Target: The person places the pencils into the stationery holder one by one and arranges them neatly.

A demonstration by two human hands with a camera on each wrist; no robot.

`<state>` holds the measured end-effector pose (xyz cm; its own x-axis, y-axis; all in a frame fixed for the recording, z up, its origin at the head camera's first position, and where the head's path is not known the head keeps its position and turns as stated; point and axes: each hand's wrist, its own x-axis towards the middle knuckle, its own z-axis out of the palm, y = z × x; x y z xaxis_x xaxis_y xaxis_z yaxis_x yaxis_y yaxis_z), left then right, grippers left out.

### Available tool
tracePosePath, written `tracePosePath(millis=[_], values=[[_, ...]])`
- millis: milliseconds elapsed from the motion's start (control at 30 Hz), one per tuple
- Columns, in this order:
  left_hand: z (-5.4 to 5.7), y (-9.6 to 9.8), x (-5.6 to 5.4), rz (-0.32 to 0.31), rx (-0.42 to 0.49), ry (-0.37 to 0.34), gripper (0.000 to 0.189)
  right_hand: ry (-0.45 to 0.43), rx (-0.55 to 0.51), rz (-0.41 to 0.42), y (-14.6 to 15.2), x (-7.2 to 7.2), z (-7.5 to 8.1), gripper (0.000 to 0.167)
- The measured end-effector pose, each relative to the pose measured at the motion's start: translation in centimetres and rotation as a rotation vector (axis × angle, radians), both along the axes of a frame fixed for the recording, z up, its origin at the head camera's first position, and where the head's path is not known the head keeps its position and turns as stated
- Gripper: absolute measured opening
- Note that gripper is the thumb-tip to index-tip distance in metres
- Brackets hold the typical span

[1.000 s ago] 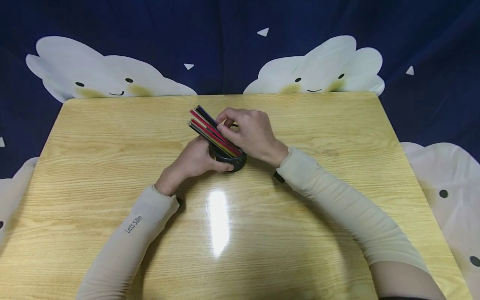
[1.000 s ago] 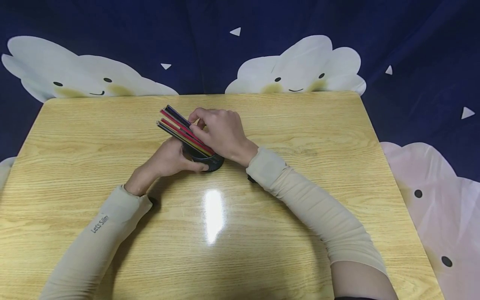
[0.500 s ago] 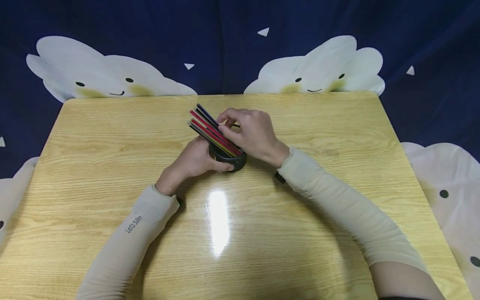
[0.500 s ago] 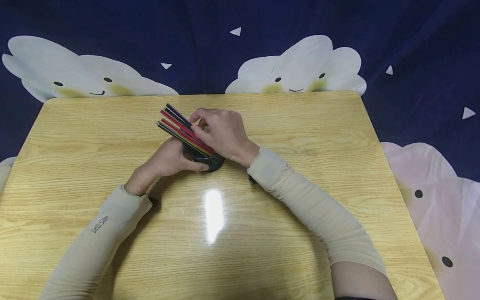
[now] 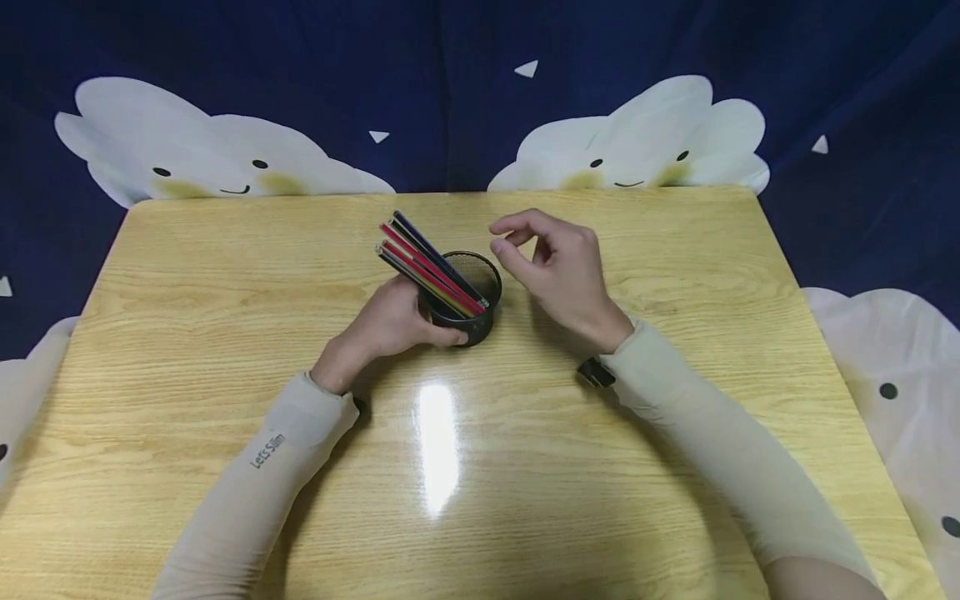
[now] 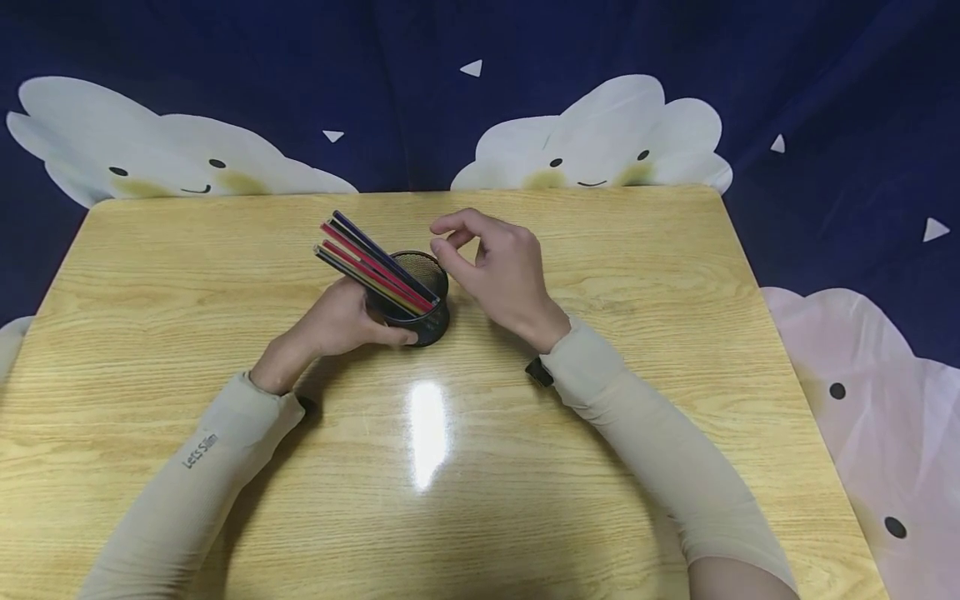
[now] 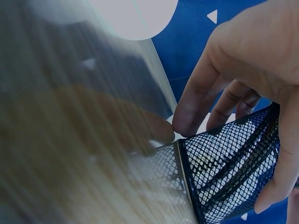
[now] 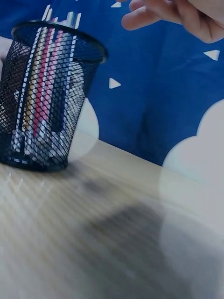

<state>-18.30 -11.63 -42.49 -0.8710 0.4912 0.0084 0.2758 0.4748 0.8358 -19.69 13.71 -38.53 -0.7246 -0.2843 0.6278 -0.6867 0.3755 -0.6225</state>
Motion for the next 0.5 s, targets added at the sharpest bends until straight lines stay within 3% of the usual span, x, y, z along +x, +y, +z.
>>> tracePosePath(millis=[200, 500], values=[[-0.1, -0.2, 0.1, 0.000, -0.007, -0.005, 0.067, -0.149, -0.078, -0.032, 3.0, 2.3, -1.0, 0.014], [-0.4, -0.8, 0.4, -0.004, 0.050, -0.030, 0.074, -0.339, -0.001, -0.083, 6.6, 6.0, -2.2, 0.017]])
